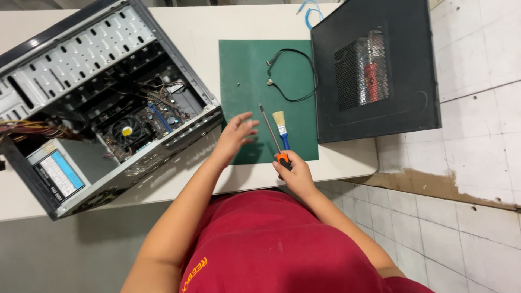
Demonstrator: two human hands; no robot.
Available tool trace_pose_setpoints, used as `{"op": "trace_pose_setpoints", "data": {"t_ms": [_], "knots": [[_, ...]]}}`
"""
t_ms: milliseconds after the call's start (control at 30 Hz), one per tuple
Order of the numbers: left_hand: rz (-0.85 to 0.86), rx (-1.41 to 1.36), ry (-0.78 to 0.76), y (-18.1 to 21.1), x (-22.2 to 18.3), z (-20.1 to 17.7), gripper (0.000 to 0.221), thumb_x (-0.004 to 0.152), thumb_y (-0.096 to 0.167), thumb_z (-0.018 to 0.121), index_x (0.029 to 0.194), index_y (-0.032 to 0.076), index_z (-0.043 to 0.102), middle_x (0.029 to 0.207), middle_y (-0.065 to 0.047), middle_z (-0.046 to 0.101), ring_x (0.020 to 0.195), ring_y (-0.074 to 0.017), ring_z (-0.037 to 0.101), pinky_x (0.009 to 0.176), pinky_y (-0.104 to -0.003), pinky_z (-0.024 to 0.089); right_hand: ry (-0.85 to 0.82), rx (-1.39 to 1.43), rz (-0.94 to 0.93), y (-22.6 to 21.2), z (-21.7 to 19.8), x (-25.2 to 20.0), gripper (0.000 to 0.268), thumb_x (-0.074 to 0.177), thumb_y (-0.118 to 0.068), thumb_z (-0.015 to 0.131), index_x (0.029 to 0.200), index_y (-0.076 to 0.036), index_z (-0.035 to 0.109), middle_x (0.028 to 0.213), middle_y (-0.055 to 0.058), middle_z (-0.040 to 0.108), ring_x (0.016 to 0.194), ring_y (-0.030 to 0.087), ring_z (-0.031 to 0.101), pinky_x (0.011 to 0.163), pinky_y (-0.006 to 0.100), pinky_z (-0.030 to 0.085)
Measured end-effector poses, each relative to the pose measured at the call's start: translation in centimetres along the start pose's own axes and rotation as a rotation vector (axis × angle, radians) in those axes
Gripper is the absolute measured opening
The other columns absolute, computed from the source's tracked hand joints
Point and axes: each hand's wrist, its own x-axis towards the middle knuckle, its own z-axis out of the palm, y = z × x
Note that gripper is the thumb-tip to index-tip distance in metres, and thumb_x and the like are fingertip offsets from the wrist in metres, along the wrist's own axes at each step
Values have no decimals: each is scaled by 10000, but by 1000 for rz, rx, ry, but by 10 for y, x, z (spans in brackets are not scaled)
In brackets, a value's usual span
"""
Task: Opening a computer case with a screwdriver and manipulating internal cables to install or repair components.
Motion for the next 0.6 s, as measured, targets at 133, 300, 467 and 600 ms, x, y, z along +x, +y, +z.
{"op": "trace_pose_setpoints", "data": {"t_ms": [133, 300, 467, 600], "knots": [[135, 218, 117, 50, -104, -62, 561, 1011, 301, 666, 1501, 97, 486, 1266, -158, 708, 1148, -275, 680, 961, -442, 559, -70, 22, -65, -4, 21, -9, 299, 895, -151, 781, 1186, -98, 742, 729, 162, 735, 651, 197, 724, 611, 298, 604], [496, 648, 699, 119, -221, -205, 82, 1133, 149, 617, 1177, 141, 685, 1086, -55, 704, 1037, -217, 682, 1000, -376, 520, -364, 45, -291, -1, 72, -27, 411, 885, -208, 815, 1265, -65, 751, 1175, 176, 726, 1066, 258, 662, 970, 420, 495], [789, 1146, 1022, 88, -214, -347, 121, 1014, 153, 721, 1130, 170, 752, 1048, -51, 713, 1019, -293, 654, 952, -436, 437, -512, 28, -134, -19, 155, -70, 352, 789, -102, 875, 1108, -50, 734, 929, 100, 713, 809, 169, 609, 771, 326, 507], [353, 1574, 959, 108, -220, -317, 449, 947, 466, 659, 1276, 159, 647, 1241, -64, 661, 1199, -335, 482, 935, -526, 298, -593, -49, -92, -39, 212, -110, 265, 809, -108, 838, 943, -138, 611, 864, -47, 612, 756, 65, 540, 739, 225, 425]]}}
